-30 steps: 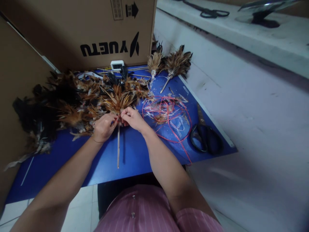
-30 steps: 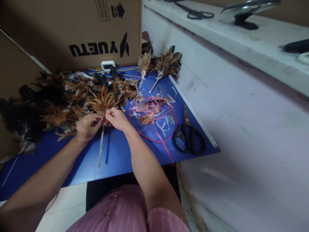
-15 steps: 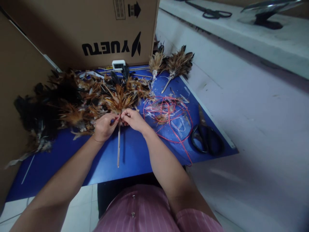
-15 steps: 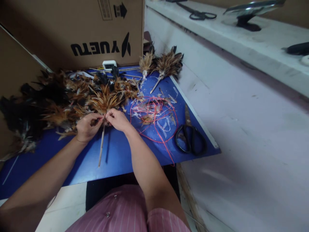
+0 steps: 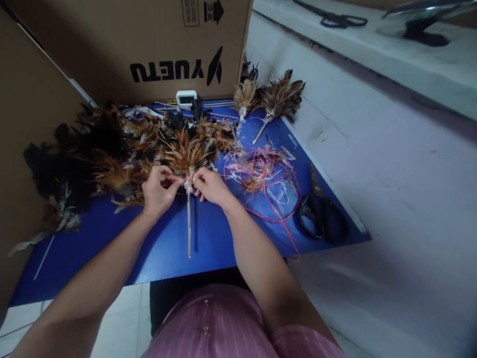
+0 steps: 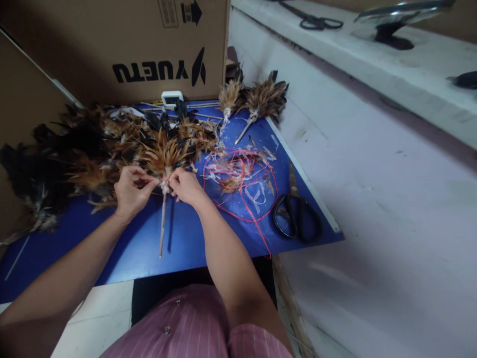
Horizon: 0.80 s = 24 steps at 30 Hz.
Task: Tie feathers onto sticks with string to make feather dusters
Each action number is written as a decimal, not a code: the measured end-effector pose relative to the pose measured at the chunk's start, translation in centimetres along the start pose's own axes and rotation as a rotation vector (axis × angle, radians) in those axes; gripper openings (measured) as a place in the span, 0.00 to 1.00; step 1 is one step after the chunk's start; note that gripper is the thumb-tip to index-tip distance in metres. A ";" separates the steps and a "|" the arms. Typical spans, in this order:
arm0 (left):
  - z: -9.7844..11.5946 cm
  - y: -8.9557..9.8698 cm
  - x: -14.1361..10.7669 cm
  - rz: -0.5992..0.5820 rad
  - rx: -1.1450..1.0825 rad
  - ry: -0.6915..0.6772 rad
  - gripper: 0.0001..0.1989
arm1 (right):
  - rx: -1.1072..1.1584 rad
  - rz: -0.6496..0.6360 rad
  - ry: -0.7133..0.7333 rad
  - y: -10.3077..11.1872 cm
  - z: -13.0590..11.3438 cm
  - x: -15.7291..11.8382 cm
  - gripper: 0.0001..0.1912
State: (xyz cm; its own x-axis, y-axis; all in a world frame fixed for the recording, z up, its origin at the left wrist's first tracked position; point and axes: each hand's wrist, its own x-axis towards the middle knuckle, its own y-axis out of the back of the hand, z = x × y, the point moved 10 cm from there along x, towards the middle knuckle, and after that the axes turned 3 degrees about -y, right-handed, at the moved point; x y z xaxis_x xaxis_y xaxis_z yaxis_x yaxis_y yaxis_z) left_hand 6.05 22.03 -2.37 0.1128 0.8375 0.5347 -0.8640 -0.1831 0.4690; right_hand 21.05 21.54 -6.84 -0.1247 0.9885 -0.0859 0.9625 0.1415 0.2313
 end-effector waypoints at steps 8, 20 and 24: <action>1.7 0.3 0.0 -0.020 0.169 -0.073 0.12 | -0.073 0.034 -0.048 0.7 -0.3 -0.6 0.07; 0.9 -0.8 0.5 -0.198 0.069 -0.084 0.06 | -0.130 0.039 -0.060 0.8 0.2 -0.4 0.07; -0.5 -1.7 0.4 -0.255 -0.218 0.056 0.07 | -0.151 0.039 -0.050 0.6 0.3 -0.3 0.06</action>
State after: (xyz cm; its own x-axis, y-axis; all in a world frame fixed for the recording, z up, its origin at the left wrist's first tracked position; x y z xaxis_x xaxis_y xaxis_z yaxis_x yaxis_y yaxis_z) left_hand 7.29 22.96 -3.33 0.3163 0.8705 0.3771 -0.8970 0.1450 0.4176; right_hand 21.76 21.37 -6.92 -0.0717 0.9900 -0.1211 0.9190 0.1128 0.3778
